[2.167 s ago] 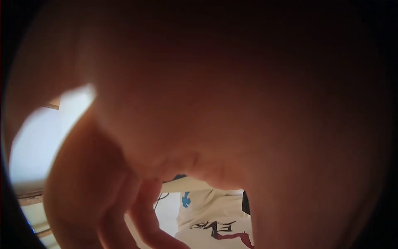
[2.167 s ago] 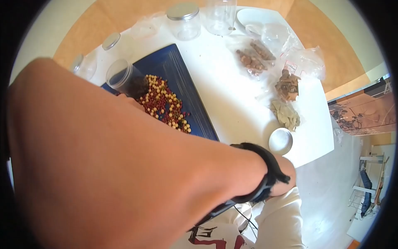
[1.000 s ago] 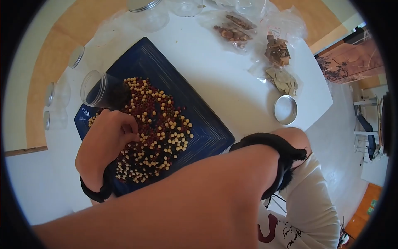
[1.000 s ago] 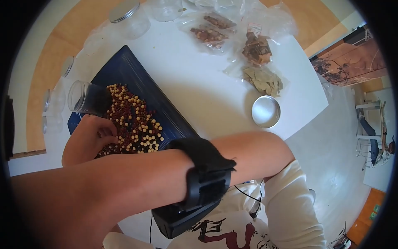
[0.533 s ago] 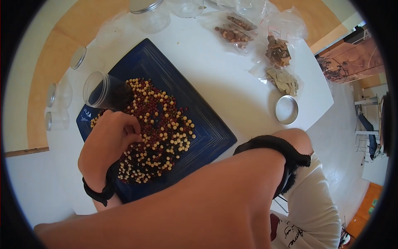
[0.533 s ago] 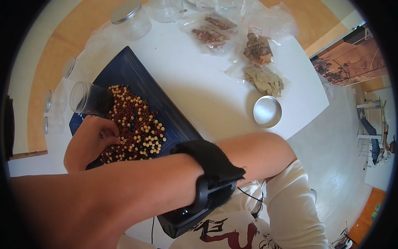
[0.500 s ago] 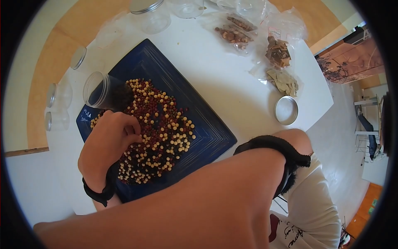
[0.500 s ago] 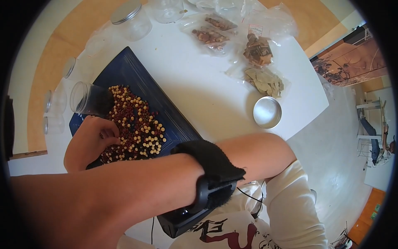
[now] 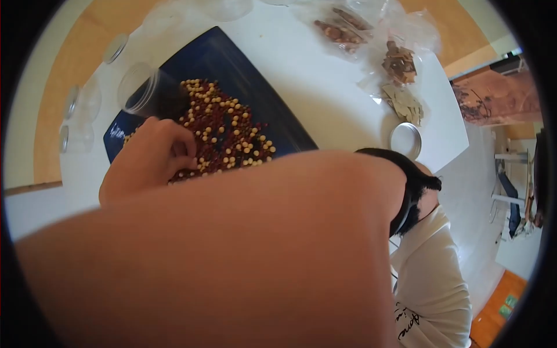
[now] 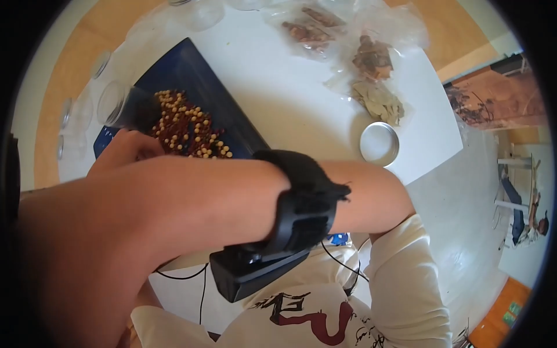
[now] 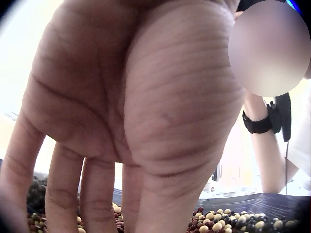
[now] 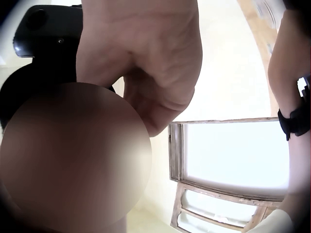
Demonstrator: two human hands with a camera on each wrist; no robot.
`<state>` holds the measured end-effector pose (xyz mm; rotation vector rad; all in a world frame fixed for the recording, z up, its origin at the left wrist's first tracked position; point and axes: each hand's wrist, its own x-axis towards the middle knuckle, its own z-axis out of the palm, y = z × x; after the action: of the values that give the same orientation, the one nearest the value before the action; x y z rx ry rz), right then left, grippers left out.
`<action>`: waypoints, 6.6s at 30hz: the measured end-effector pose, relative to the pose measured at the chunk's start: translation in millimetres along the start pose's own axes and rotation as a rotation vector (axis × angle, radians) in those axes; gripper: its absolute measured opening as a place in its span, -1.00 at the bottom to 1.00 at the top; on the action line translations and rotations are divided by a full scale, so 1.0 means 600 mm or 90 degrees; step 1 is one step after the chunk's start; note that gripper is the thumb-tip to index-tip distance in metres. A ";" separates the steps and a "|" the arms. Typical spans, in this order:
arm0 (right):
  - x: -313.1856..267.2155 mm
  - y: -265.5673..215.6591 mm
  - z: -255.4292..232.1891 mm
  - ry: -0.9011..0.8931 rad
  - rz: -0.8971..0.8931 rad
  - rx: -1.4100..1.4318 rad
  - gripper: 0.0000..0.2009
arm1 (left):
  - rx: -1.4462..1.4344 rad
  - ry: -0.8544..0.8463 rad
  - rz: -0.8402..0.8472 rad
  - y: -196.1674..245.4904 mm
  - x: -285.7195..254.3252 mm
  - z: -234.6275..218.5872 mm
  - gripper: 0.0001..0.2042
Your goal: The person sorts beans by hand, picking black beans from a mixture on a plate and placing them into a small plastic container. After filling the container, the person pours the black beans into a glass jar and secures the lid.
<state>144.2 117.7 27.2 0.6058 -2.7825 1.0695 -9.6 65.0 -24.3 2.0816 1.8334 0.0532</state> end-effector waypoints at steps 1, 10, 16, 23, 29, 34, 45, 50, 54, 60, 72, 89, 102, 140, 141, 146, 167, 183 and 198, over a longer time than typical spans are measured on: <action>-0.005 0.000 -0.007 -0.020 0.002 0.007 -0.86 | 0.043 0.053 0.004 0.013 -0.002 0.013 -0.78; -0.038 0.072 -0.068 -0.105 0.076 0.135 -0.86 | -0.136 0.017 -0.055 -0.073 0.022 0.055 -0.86; -0.052 0.166 -0.013 0.027 0.226 -0.118 -0.84 | -0.003 0.105 -0.048 -0.048 0.000 0.020 -0.85; -0.030 0.165 0.018 -0.074 0.244 -0.114 -0.80 | -0.034 0.184 -0.053 -0.075 -0.021 0.042 -0.82; -0.025 0.174 0.037 -0.069 0.214 -0.144 -0.87 | 0.031 0.251 -0.015 -0.082 -0.026 0.055 -0.90; -0.018 0.166 0.025 -0.118 0.256 -0.120 -0.91 | 0.001 0.232 -0.018 -0.075 -0.025 0.048 -0.85; -0.023 0.154 -0.046 0.078 0.133 -0.030 -0.83 | -0.083 0.122 -0.067 -0.064 -0.015 0.032 -0.83; -0.022 0.136 -0.060 0.220 0.194 -0.070 -0.83 | -0.002 0.008 -0.027 -0.069 -0.001 0.029 -0.86; -0.014 0.160 -0.053 0.406 0.246 -0.155 -0.85 | -0.014 -0.013 -0.061 -0.060 0.000 0.027 -0.85; -0.006 0.182 -0.041 0.474 0.214 -0.260 -0.89 | 0.011 0.022 -0.044 -0.065 0.003 0.039 -0.86; -0.011 0.199 -0.033 0.444 0.197 -0.406 -0.89 | -0.032 0.048 -0.033 -0.072 -0.009 0.028 -0.88; -0.008 0.203 -0.032 0.436 0.188 -0.469 -0.78 | -0.093 -0.034 -0.067 -0.061 0.002 0.015 -0.85; -0.011 0.139 -0.063 0.307 0.352 -0.189 -0.78 | -0.173 -0.081 0.054 -0.055 0.017 0.009 -0.85; -0.055 0.170 -0.016 -0.152 0.335 -0.069 -0.85 | 0.020 0.579 0.013 -0.124 0.022 -0.058 -0.83; -0.054 0.170 -0.014 -0.152 0.347 -0.066 -0.85 | 0.010 0.572 -0.003 -0.124 0.022 -0.057 -0.82; -0.049 0.172 -0.015 -0.187 0.359 -0.035 -0.86 | 0.005 0.524 -0.052 -0.120 0.023 -0.057 -0.79; 0.000 0.150 -0.045 0.381 0.282 -0.115 -0.90 | 0.006 0.400 -0.097 -0.086 -0.027 -0.065 -0.81; 0.005 0.184 -0.035 0.454 0.268 -0.199 -0.86 | 0.146 -0.014 -0.284 -0.090 -0.023 -0.017 -0.76; -0.019 0.143 -0.062 0.366 0.255 -0.144 -0.90 | 0.182 0.029 -0.239 -0.084 -0.031 0.002 -0.68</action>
<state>118.8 204.1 -1.3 -0.2641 -2.4866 0.7924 -59.8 51.4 -36.4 1.8790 2.3445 -0.2752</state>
